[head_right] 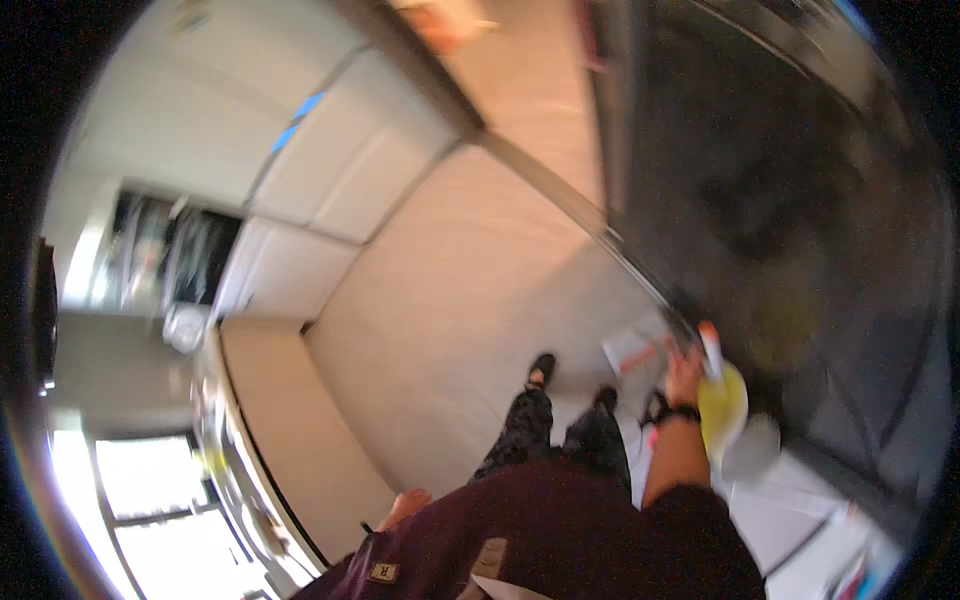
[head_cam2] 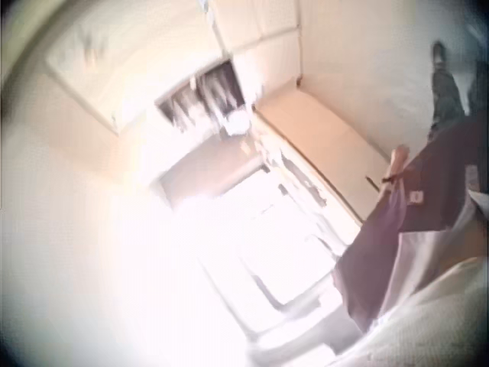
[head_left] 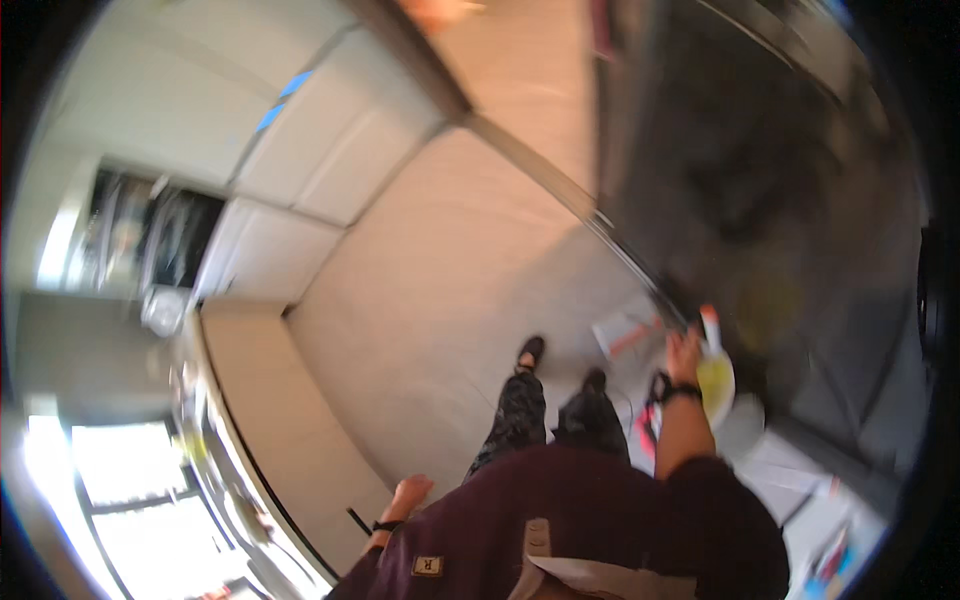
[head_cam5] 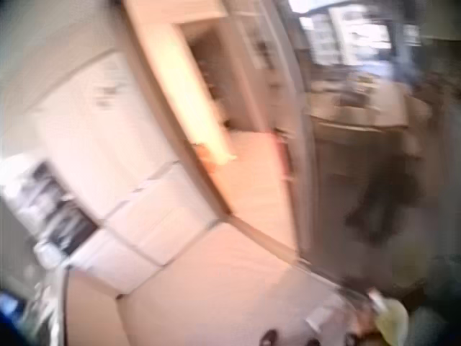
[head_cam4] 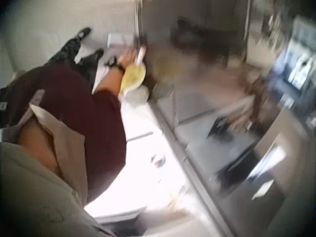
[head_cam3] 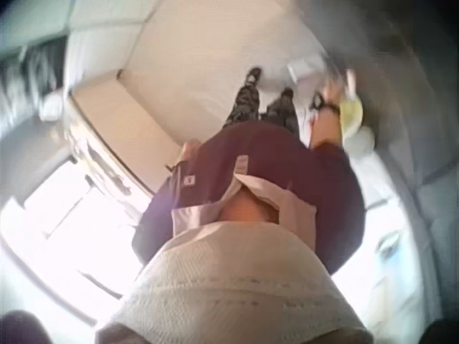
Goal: The person sweeps the floor with a broom, collects debris into a dustpan, empties the dustpan into a bin, and then washes their hands at a sink.
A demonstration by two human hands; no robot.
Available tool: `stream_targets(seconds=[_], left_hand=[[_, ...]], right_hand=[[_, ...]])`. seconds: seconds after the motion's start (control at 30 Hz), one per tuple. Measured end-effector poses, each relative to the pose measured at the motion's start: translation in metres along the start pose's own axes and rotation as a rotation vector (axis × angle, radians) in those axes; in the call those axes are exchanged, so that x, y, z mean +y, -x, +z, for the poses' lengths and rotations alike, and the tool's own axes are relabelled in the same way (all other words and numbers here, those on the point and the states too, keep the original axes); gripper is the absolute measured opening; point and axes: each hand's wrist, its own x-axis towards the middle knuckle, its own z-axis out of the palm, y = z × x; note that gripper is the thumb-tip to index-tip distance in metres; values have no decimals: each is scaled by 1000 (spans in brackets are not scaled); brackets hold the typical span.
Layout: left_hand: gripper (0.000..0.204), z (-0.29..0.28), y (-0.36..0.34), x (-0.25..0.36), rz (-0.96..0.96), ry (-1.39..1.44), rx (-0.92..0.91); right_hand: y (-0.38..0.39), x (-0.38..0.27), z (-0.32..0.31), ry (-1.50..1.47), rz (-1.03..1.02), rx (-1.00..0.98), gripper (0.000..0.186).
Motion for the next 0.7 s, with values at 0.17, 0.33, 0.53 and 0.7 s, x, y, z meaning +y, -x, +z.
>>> stream_targets(seconds=[0.17,0.33,0.53,0.7], left_hand=[[39,-106,2,51,-518,864,222],[45,-130,6,77,-664,1152,337],[47,-93,-7,88,-666,1195,284],[46,-54,0,84,-737,1241,209]], right_hand=[[-19,75,36,-1621,1138,155,39],[-46,91,38,-1602,1310,133,50],[-56,69,32,-1597,1027,20,59],[-60,21,15,-1756,1053,50,43]])
